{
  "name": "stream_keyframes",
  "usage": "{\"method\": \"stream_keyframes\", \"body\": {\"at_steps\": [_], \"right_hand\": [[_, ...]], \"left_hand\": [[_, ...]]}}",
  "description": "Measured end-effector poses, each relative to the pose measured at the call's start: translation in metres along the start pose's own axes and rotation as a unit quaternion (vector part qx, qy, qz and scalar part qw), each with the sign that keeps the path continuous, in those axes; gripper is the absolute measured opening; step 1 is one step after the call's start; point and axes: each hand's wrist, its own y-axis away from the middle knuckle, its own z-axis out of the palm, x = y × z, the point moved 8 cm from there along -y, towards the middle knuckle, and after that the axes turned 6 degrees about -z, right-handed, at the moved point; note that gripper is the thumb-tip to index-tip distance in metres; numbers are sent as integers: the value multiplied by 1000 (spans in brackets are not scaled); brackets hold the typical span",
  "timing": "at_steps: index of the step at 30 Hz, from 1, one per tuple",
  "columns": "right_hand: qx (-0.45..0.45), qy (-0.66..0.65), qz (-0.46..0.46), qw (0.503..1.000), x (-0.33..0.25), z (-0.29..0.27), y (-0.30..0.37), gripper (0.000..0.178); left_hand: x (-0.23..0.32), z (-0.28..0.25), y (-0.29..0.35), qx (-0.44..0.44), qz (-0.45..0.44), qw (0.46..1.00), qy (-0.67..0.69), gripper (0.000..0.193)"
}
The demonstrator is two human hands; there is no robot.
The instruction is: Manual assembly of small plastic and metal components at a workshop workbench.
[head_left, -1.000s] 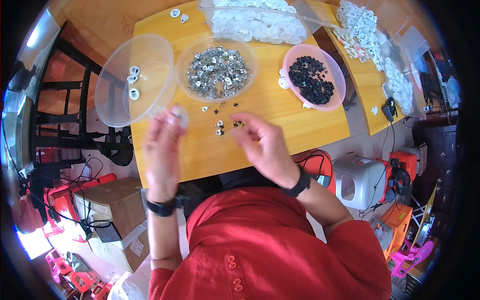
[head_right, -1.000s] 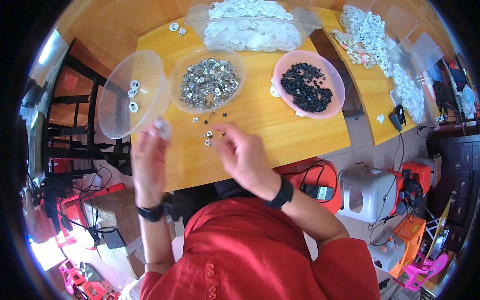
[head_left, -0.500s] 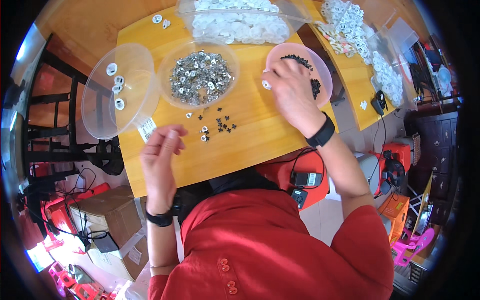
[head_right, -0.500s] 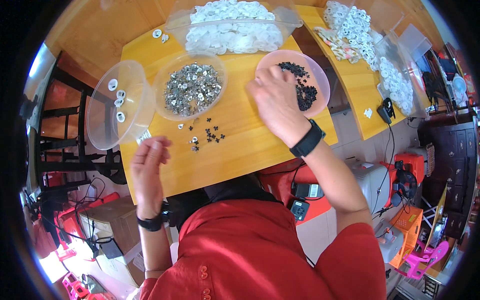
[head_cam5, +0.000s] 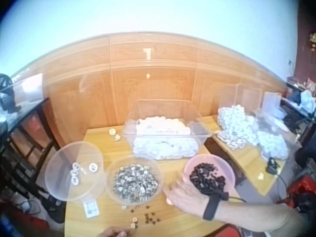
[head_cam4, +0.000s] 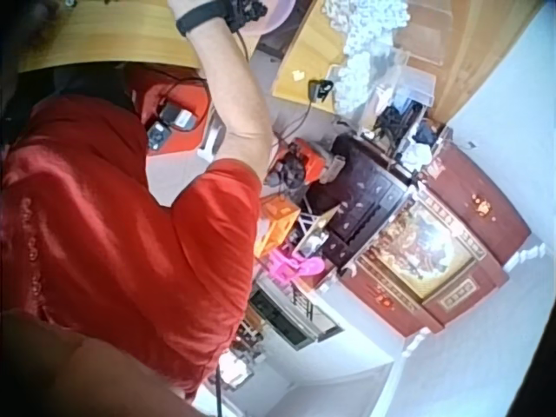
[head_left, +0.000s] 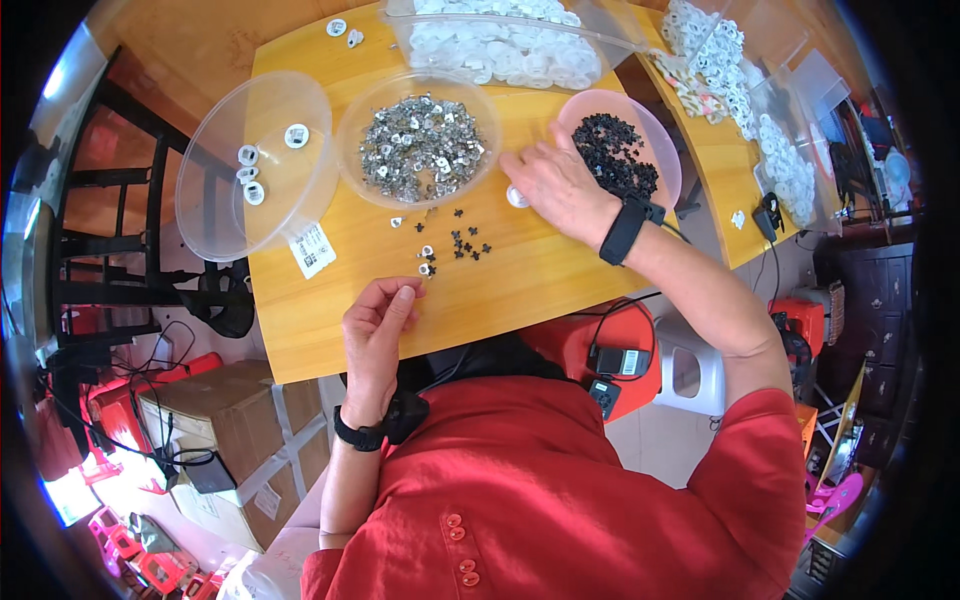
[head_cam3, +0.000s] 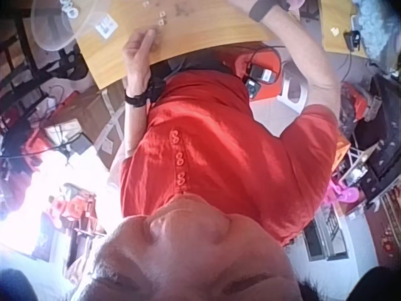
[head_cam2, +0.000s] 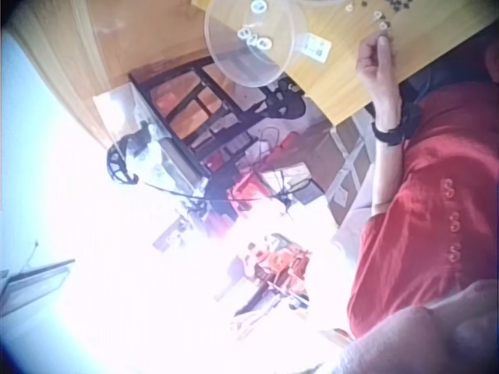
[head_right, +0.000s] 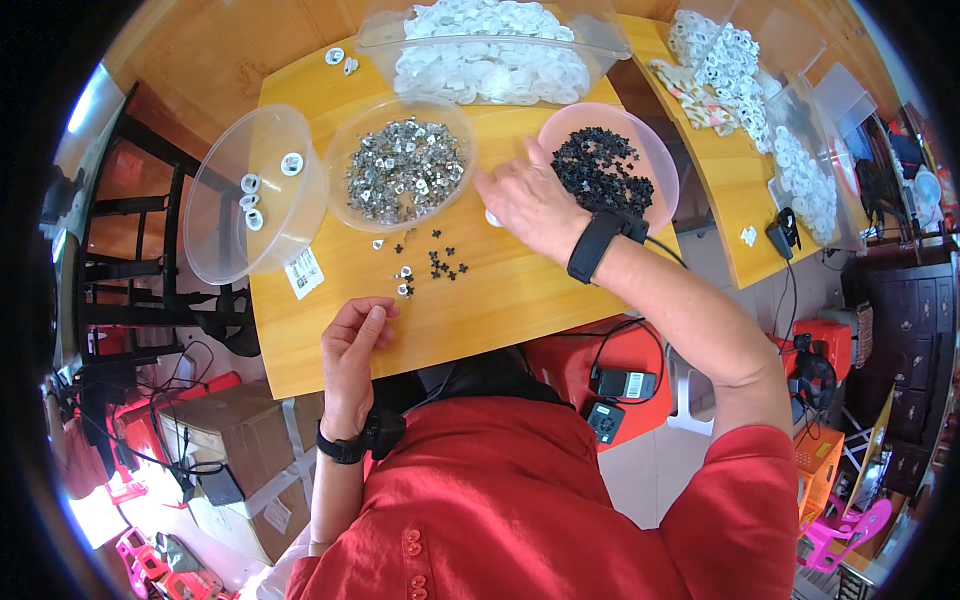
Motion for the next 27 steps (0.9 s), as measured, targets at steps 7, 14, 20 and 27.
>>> {"method": "stream_keyframes", "body": {"at_steps": [7,14,20,27], "right_hand": [[66,-120,44,990,13,-45,7,32],[28,-307,81,948,-14,-13,17,5],[-1,-715,228,661,-32,-4,35,21],[-59,-968,212,125,-127,7,49,28]], "left_hand": [[-4,-6,-1,-1,-1,1000,0,16],[-5,-5,-1,-5,5,1000,1,17],[8,12,10,-31,34,999,16,28],[14,32,12,-82,63,994,33,27]]}}
